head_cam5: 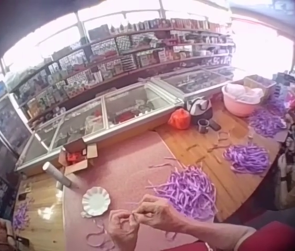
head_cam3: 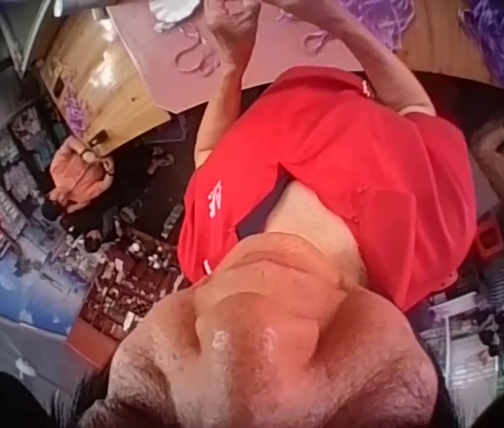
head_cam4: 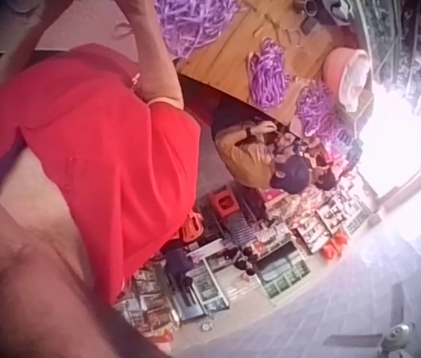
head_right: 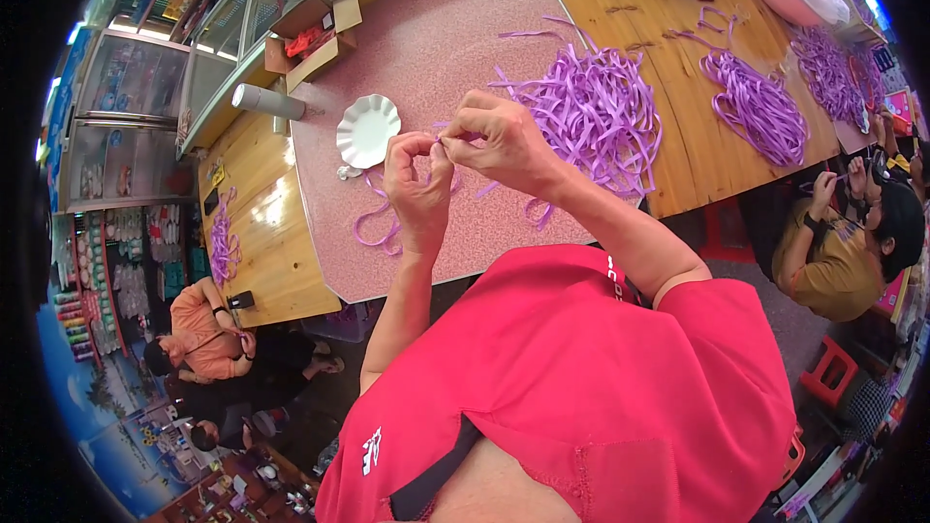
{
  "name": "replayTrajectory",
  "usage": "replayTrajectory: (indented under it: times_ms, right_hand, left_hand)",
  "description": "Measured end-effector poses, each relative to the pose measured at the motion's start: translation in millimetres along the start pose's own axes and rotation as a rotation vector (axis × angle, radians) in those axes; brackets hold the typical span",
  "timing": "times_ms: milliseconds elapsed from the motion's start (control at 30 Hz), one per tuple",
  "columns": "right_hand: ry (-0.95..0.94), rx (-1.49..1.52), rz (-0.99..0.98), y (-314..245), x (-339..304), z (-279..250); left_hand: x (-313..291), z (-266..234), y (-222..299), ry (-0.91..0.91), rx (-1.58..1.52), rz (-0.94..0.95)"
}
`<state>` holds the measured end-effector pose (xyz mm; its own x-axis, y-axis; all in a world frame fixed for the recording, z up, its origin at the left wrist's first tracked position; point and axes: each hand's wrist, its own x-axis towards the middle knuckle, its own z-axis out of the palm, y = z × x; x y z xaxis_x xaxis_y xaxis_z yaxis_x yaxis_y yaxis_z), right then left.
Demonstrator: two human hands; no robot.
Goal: Tying small knots in purple plastic ribbons at a work table.
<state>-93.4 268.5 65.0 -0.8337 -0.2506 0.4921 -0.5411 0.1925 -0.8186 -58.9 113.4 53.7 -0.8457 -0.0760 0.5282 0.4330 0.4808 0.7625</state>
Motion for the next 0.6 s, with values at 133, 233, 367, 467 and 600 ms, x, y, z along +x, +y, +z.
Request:
replayTrajectory:
  times_ms: [133,233,367,467,600]
  right_hand:
    - [-0.104,0.145,0.175,7.2,3.8,-4.0]
    - [-0.136,0.33,0.404,4.8,5.3,-4.4]
    - [-0.137,0.491,0.553,1.1,5.1,-3.8]
    - [-0.155,0.527,0.593,1.7,5.6,-3.7]
    - [-0.169,0.499,0.545,6.4,1.9,-2.3]
  left_hand:
    - [-1.0,-3.6,-7.0,-0.082,-0.113,-0.068]
    - [-1.4,-4.4,-5.1,-0.117,-0.192,-0.182]
    - [1.6,-2.9,-1.3,-0.056,-0.23,-0.26]
    - [2.7,-8.1,2.3,-0.089,-0.306,-0.385]
    - [5.2,-15.3,3.6,-0.132,-0.378,-0.471]
